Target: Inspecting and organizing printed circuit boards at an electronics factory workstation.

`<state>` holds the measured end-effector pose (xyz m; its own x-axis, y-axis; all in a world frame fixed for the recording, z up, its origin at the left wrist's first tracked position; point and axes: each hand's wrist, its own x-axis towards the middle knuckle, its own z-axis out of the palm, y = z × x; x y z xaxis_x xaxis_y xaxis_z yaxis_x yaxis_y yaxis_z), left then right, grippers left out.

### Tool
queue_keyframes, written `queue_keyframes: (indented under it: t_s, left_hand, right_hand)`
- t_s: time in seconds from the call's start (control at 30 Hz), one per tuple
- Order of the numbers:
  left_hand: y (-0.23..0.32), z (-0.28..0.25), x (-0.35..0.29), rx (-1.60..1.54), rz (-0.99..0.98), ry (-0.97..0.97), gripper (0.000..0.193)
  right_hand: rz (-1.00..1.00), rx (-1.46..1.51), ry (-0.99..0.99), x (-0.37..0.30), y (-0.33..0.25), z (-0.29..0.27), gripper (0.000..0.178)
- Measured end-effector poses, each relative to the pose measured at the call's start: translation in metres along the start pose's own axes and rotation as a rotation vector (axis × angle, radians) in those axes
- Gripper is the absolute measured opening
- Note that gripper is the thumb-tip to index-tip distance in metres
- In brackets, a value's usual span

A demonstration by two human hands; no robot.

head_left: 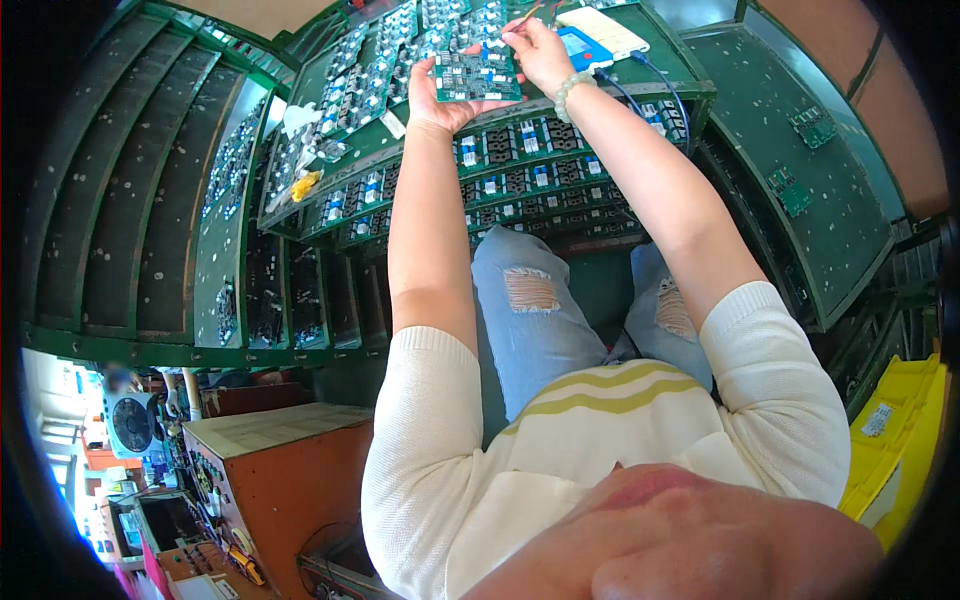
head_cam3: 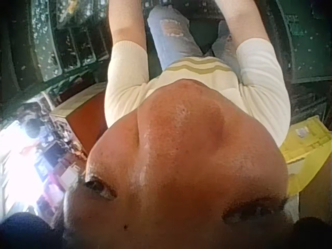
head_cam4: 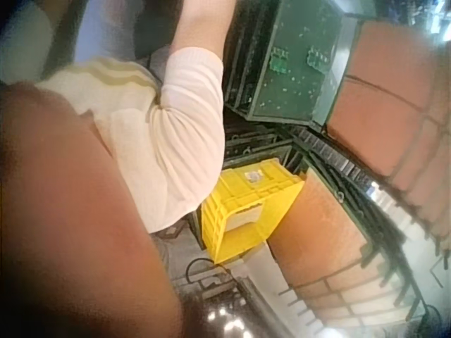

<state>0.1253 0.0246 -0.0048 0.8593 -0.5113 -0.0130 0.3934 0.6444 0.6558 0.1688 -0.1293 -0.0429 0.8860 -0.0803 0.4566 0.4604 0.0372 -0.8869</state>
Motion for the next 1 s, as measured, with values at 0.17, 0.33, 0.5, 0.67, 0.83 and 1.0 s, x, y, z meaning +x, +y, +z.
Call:
queue_keyframes:
  t_s: [0.17, 0.33, 0.5, 0.67, 0.83, 1.0]
  left_hand:
    - [0.001, -0.006, 0.007, -0.002, 0.009, -0.021, 0.067]
    - [0.004, -0.024, 0.004, -0.019, 0.002, -0.141, 0.071]
    - [0.003, -0.022, 0.014, -0.127, -0.049, -0.279, 0.075]
    - [0.004, -0.034, 0.004, -0.226, -0.044, -0.347, 0.08]
    - [0.002, -0.025, 0.004, -0.174, -0.006, -0.239, 0.079]
    - [0.006, -0.027, 0.005, -0.194, -0.014, -0.254, 0.076]
  right_hand:
    - [-0.131, -0.301, -0.047, 0.005, 0.004, -0.005, 0.013]
    - [0.096, -0.023, -0.116, -0.013, -0.038, 0.002, 0.012]
    - [-0.352, -0.154, 0.0, -0.002, -0.014, -0.007, 0.013]
    - [-0.117, -0.112, -0.114, -0.011, -0.029, 0.0, 0.012]
    - [-0.19, 0.01, -0.175, -0.017, -0.039, 0.001, 0.011]
    - [-0.221, -0.071, -0.206, -0.009, -0.031, 0.001, 0.011]
